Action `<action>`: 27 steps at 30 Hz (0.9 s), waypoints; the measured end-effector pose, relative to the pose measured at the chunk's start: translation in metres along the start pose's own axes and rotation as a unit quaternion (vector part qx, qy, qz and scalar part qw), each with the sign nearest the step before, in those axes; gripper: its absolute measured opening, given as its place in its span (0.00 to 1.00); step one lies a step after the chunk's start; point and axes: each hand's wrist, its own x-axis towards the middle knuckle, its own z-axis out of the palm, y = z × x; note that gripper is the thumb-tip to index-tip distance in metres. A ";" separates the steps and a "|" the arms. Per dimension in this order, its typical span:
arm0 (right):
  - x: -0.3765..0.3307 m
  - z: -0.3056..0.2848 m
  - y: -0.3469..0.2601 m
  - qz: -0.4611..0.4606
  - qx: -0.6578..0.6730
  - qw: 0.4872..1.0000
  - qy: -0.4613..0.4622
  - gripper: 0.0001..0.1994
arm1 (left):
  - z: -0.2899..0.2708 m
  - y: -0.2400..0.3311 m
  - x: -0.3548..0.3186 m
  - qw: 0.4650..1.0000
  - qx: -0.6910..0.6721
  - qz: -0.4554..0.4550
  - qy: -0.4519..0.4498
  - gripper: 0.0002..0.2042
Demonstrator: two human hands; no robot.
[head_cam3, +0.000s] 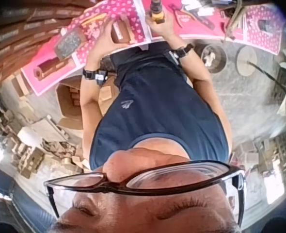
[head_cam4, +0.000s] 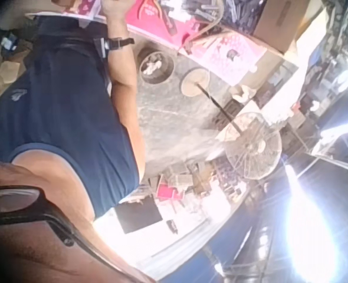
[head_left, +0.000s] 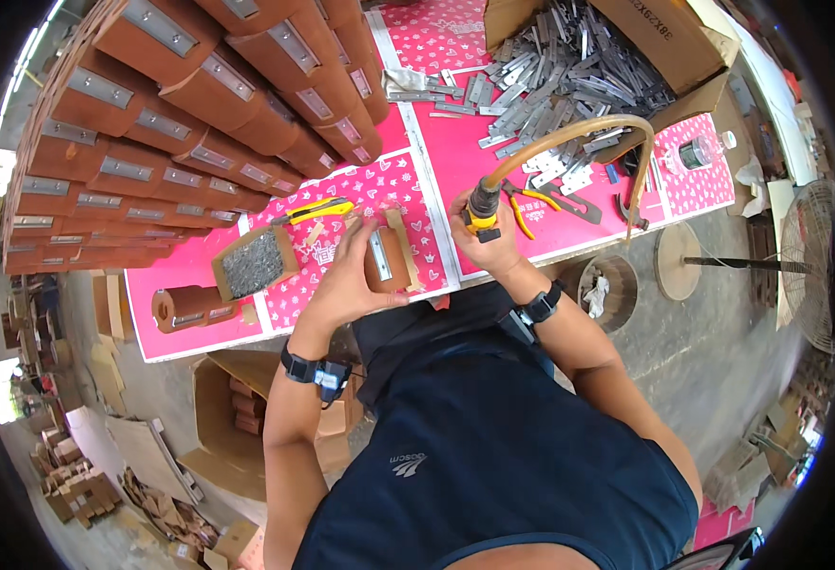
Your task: The person uses a power drill to attach metal brackets to wooden blocks. They pick up a block and a bracket, align them, drive a screw through the bracket into the wood, and then place the completed assembly into a cardboard box.
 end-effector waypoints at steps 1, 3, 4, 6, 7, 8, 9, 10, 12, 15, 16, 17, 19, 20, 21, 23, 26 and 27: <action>-0.001 0.000 0.001 0.002 0.005 1.000 0.001 0.12 | 0.000 0.003 -0.003 0.996 0.075 0.046 0.010 0.47; -0.001 0.001 -0.001 0.006 0.011 1.000 0.008 0.11 | -0.002 0.007 0.000 0.997 0.069 0.039 0.003 0.50; -0.001 0.001 -0.003 0.008 0.019 1.000 0.014 0.10 | -0.002 0.007 0.000 0.997 0.065 0.031 -0.001 0.53; 0.000 0.001 -0.007 0.003 0.014 1.000 0.013 0.11 | -0.003 0.005 0.002 0.998 0.059 0.025 -0.009 0.53; 0.000 0.001 -0.007 -0.003 0.009 1.000 0.014 0.11 | -0.003 0.004 0.002 0.998 0.054 0.022 -0.018 0.52; 0.000 0.001 -0.007 -0.003 0.010 1.000 0.012 0.11 | -0.003 0.004 0.001 0.998 0.053 0.020 -0.016 0.52; -0.001 0.002 -0.007 -0.003 0.019 1.000 0.015 0.11 | -0.003 0.005 0.000 0.999 0.049 0.013 -0.019 0.52; -0.001 0.002 -0.007 -0.003 0.028 0.999 0.018 0.11 | -0.003 0.005 -0.001 0.999 0.045 0.006 -0.021 0.52; -0.003 0.000 -0.004 0.006 0.044 0.999 -0.021 0.13 | 0.000 0.000 -0.003 0.998 0.053 0.022 -0.004 0.53; -0.002 -0.001 -0.002 -0.001 0.032 0.999 -0.005 0.13 | 0.009 -0.007 -0.006 0.998 0.018 0.044 0.036 0.54; -0.001 0.000 -0.004 -0.001 0.036 0.999 -0.008 0.13 | 0.012 -0.009 -0.007 0.997 -0.027 0.051 0.060 0.55; 0.001 0.000 -0.006 0.009 0.058 0.998 -0.002 0.14 | 0.013 -0.014 -0.007 0.997 -0.008 0.060 0.058 0.55; 0.000 -0.004 -0.005 0.029 0.042 0.999 0.000 0.14 | 0.008 -0.010 -0.006 0.999 -0.003 0.028 0.034 0.54; -0.001 -0.002 -0.005 0.030 0.041 0.999 0.000 0.14 | 0.006 -0.007 -0.005 1.000 0.002 -0.001 0.009 0.52; 0.001 0.002 -0.008 0.023 0.065 0.998 0.015 0.12 | 0.003 -0.005 -0.004 1.000 0.013 0.011 0.009 0.52; 0.002 0.002 -0.006 0.011 0.078 0.997 0.021 0.10 | 0.001 -0.004 -0.002 1.000 0.027 0.006 0.002 0.51; -0.002 -0.003 -0.002 0.017 0.067 0.997 -0.026 0.16 | -0.001 -0.003 -0.001 0.999 0.050 0.016 0.005 0.51; -0.002 -0.001 -0.003 0.012 0.061 0.998 -0.019 0.16 | -0.001 -0.003 -0.001 0.998 0.057 0.031 0.014 0.51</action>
